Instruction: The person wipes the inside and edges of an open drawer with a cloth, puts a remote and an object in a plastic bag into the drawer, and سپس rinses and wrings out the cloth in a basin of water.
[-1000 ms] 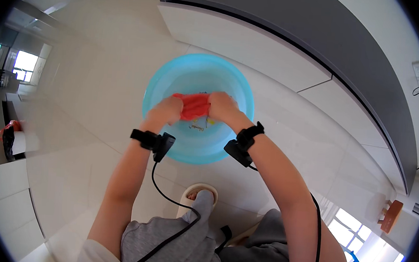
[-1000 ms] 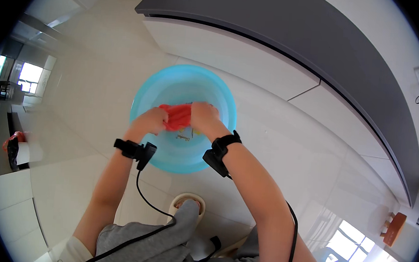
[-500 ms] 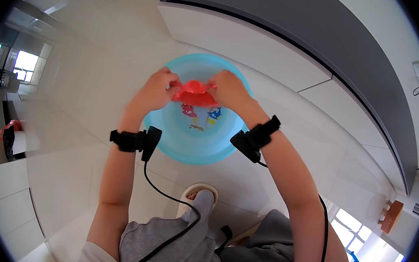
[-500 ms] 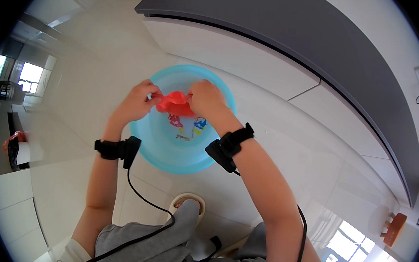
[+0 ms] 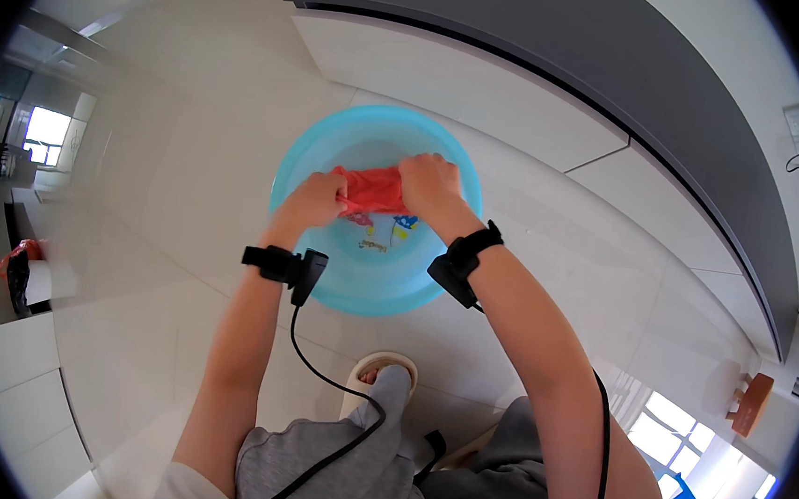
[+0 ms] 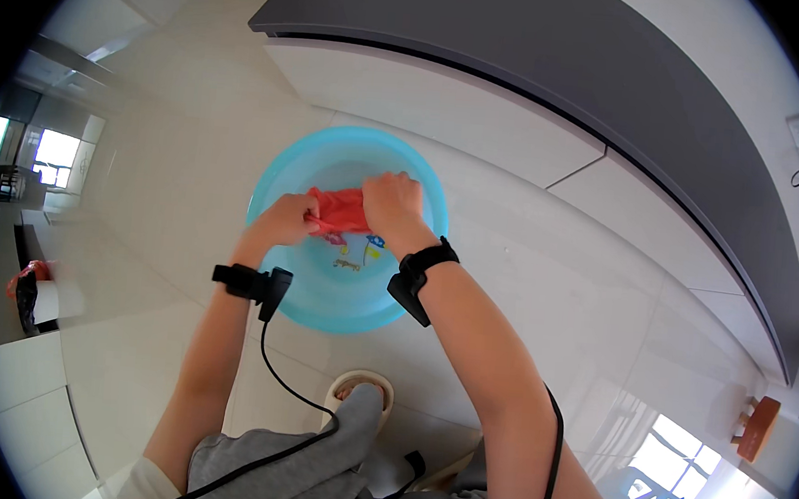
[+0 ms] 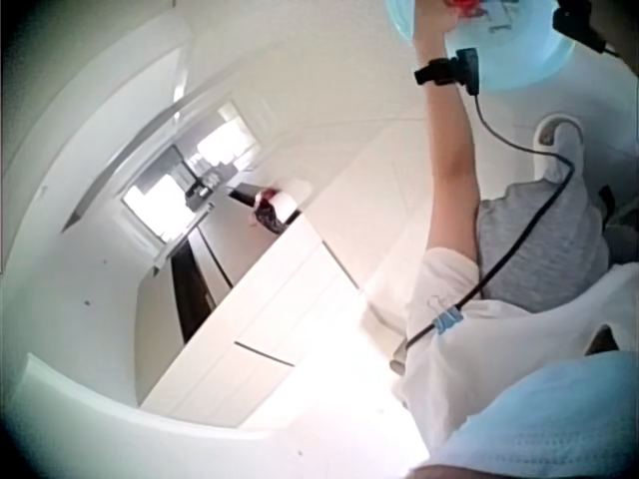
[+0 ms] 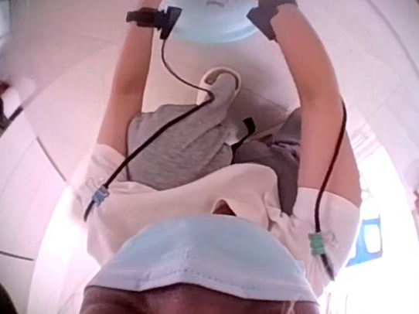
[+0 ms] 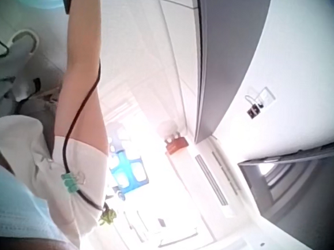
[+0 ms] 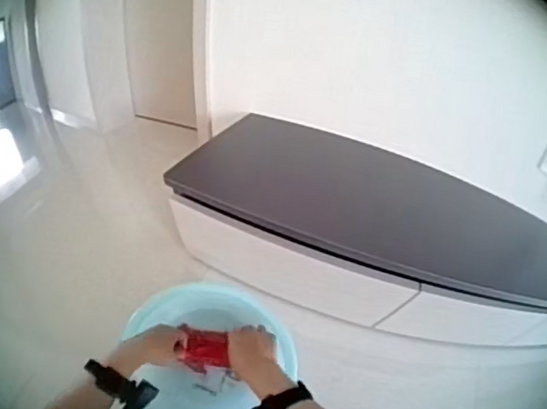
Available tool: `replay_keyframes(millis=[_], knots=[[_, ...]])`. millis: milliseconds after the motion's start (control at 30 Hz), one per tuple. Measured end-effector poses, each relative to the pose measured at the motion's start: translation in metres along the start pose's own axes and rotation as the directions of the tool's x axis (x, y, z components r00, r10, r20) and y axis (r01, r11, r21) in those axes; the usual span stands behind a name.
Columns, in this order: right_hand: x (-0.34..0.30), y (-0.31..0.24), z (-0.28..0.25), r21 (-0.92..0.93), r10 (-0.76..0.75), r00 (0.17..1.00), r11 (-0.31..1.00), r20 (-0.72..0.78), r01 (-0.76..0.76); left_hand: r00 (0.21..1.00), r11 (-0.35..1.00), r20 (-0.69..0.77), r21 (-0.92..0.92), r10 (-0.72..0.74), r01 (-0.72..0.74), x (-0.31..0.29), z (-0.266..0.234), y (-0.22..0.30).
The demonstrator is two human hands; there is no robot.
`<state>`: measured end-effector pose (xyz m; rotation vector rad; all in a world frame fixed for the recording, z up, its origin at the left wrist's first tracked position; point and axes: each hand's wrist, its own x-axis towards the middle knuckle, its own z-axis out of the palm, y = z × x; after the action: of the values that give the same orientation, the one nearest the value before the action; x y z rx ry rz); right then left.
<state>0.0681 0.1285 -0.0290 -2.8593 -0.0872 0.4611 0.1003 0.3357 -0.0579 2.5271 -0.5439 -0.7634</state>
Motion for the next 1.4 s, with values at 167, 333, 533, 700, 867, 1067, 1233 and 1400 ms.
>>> replay_keyframes(millis=[167,333,533,700,867,1067,1233,1400], knots=[[0.009,0.014,-0.028,0.437,-0.193,0.964,0.862,-0.184,0.256,0.996,0.915,-0.085,-0.402,0.000,-0.034,-0.020,-0.062,0.054],[-0.013,-0.025,-0.087,0.758,-0.255,0.962,0.608,-0.093,0.234,0.959,0.764,-0.259,-0.595,0.112,-0.250,-0.031,-0.075,0.077],[0.020,-0.005,0.020,0.615,-0.196,0.979,0.765,-0.062,0.192,0.965,0.728,-0.143,-0.682,-0.221,0.066,-0.018,-0.041,0.051],[0.022,0.010,0.095,0.587,-0.178,0.979,0.784,-0.097,0.201,0.865,0.477,0.270,-0.746,-0.422,0.466,-0.010,-0.004,0.025],[0.012,-0.029,0.009,0.857,-0.287,0.957,0.504,0.044,0.112,0.898,0.225,0.384,-0.875,-0.216,0.428,-0.015,0.011,0.012],[0.018,-0.019,-0.014,0.984,-0.114,0.993,0.176,0.026,-0.006,0.923,-0.069,0.302,-0.953,-0.241,0.294,-0.007,0.007,0.020],[0.021,-0.018,0.025,0.958,0.202,0.937,-0.083,0.285,-0.274,0.965,0.000,0.220,-0.975,-0.141,0.222,-0.014,-0.002,0.045],[0.017,-0.023,0.023,0.895,-0.149,0.957,-0.343,0.249,-0.286,0.954,-0.250,0.298,-0.927,-0.044,0.279,-0.013,0.000,0.028]])
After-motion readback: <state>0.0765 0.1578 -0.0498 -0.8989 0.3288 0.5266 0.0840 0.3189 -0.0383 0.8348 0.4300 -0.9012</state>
